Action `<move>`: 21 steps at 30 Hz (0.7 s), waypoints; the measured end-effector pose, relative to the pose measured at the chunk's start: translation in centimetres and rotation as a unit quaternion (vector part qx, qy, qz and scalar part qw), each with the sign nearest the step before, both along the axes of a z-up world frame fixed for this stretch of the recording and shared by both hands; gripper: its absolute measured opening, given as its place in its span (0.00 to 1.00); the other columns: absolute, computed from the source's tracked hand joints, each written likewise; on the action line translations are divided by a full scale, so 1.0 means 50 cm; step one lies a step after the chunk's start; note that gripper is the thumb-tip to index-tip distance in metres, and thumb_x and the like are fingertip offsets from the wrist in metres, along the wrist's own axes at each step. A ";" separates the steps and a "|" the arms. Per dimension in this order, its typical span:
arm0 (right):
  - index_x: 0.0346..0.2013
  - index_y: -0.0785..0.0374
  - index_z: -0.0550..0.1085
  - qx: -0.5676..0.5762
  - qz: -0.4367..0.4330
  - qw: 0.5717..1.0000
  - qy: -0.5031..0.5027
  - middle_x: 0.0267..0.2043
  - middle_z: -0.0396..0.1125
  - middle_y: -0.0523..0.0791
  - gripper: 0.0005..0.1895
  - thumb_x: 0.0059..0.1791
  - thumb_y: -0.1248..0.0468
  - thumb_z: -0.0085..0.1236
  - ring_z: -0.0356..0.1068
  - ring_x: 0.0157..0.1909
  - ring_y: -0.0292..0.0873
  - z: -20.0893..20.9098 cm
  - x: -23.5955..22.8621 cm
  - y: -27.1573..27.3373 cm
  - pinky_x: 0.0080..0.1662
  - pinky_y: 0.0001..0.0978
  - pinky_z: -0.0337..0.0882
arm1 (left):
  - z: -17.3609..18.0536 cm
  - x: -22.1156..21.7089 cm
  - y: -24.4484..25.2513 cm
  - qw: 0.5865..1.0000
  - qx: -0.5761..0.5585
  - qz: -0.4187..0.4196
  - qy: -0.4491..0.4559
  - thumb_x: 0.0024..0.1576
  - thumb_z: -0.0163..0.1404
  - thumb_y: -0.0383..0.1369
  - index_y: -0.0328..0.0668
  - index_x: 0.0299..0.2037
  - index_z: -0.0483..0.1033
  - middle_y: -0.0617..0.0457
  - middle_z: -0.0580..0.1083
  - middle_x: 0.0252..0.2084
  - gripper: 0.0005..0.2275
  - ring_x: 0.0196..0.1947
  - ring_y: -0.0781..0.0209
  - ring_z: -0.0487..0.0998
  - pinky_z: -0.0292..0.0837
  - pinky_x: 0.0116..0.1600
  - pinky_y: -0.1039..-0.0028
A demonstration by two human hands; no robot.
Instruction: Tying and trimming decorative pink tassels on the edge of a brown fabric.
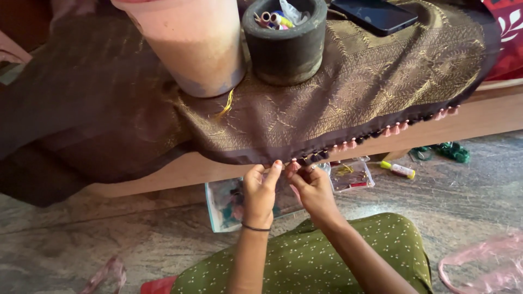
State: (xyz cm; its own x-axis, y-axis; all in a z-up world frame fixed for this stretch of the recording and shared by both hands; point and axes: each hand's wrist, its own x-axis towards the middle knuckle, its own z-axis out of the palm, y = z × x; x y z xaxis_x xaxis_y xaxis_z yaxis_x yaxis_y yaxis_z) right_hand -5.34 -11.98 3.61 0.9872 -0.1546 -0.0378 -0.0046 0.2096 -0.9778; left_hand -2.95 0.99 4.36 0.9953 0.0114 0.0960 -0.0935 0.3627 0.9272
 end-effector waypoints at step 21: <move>0.42 0.69 0.73 0.141 -0.013 0.973 -0.180 0.41 0.72 0.45 0.11 0.59 0.64 0.46 0.74 0.45 0.37 0.019 -0.005 0.033 0.52 0.31 0.76 | 0.026 0.044 -0.045 0.995 -0.040 -0.032 0.084 0.61 0.53 0.40 0.38 0.20 0.76 0.58 0.74 0.20 0.18 0.17 0.68 0.70 0.65 0.22 0.73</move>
